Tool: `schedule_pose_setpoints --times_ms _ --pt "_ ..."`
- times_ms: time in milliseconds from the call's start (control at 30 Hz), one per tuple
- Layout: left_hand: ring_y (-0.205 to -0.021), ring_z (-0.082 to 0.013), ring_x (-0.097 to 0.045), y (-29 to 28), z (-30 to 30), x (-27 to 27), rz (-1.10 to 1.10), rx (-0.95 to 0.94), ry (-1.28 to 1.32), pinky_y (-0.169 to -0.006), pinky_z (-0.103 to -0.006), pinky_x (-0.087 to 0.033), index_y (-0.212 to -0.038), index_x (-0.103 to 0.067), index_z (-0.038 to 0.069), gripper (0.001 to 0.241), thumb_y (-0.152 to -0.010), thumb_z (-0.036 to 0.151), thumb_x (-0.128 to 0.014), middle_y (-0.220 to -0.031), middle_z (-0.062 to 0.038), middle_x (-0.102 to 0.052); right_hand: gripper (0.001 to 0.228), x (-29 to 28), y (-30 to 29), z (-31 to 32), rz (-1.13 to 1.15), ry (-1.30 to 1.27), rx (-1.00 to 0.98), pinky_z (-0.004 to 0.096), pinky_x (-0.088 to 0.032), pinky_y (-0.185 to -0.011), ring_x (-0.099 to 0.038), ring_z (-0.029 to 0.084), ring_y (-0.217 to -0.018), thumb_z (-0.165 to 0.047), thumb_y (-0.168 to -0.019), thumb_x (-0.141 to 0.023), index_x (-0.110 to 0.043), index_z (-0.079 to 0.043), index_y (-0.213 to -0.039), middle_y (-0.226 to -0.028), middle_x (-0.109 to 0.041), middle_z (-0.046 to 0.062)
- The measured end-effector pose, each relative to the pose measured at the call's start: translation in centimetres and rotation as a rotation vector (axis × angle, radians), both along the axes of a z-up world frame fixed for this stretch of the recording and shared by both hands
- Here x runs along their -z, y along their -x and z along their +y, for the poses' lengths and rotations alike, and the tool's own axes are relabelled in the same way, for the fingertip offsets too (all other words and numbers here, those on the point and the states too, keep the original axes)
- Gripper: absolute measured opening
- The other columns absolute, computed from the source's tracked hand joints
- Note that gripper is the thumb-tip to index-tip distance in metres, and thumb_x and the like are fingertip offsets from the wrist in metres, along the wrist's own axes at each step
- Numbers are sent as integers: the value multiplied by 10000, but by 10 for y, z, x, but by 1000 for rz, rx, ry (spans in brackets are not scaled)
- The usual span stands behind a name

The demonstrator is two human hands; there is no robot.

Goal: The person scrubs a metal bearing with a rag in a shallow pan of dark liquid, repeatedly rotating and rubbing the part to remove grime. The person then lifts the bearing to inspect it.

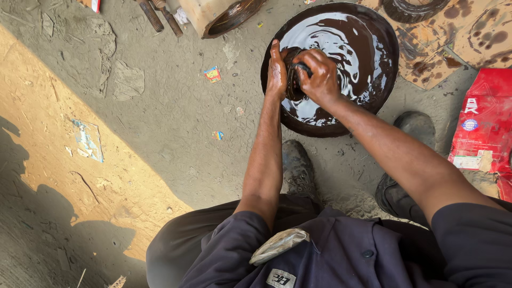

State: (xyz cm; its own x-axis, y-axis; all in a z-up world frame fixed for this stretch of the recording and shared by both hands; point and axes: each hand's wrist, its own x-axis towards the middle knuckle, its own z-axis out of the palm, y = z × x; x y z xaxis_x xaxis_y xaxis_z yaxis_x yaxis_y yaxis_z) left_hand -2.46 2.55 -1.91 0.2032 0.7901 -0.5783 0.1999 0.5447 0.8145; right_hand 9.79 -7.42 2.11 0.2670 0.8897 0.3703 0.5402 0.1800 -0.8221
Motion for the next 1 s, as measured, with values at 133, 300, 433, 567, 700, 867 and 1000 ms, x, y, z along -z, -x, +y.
schedule_pose_setpoints --times_ms 133,300,433,567,700,867,1000 --pt "-941 -388 -663 -8 -10 -19 67 -2 53 -685 -506 -519 -1374 -562 -87 1027 -873 766 -286 -1181 -284 -724 109 0 -25 19 181 164 169 346 -612 -825 -763 226 -862 53 -902 -716 -734 4 -997 -972 -756 155" --pt "-1077 -310 -707 -15 -7 -25 -53 49 -97 -901 -408 -570 -1340 -586 -152 1036 -925 759 -320 -1227 -269 -710 102 -18 -34 10 234 101 134 373 -598 -855 -775 240 -893 38 -897 -720 -734 10 -995 -989 -775 171" --pt "-1134 -273 -671 -17 -1 -31 12 23 -211 -994 -383 -490 -1339 -568 -146 1023 -965 775 -329 -1241 -237 -693 153 -32 -16 0 125 -35 -8 366 -603 -883 -757 260 -941 78 -874 -691 -725 16 -1009 -1022 -758 170" --pt "-781 -199 -654 -20 -7 -54 26 86 -227 -677 -344 -531 -1079 -745 -91 907 -965 725 -366 -923 -164 -713 94 -30 -26 13 51 11 -3 311 -611 -777 -741 222 -907 63 -992 -703 -737 0 -1053 -1029 -748 159" --pt "-598 -129 -522 -21 -18 -77 -54 56 -183 -485 -293 -421 -1024 -743 -82 641 -984 543 -605 -783 -88 -611 84 -21 -45 24 218 56 92 349 -599 -865 -766 195 -899 38 -913 -768 -732 -2 -978 -960 -781 136" --pt "-697 -126 -669 -22 -24 -87 -245 35 -164 -616 -260 -550 -1105 -726 -53 387 -875 256 -764 -902 -108 -743 80 -14 -56 30 236 168 60 299 -595 -862 -773 173 -872 10 -912 -785 -721 -4 -957 -942 -776 132" --pt "-760 -153 -655 -18 -26 -86 -147 94 -245 -666 -251 -531 -1129 -733 -63 366 -849 170 -760 -934 -136 -746 76 1 -67 27 251 276 69 287 -562 -696 -732 157 -765 12 -903 -780 -734 -2 -962 -892 -765 128"
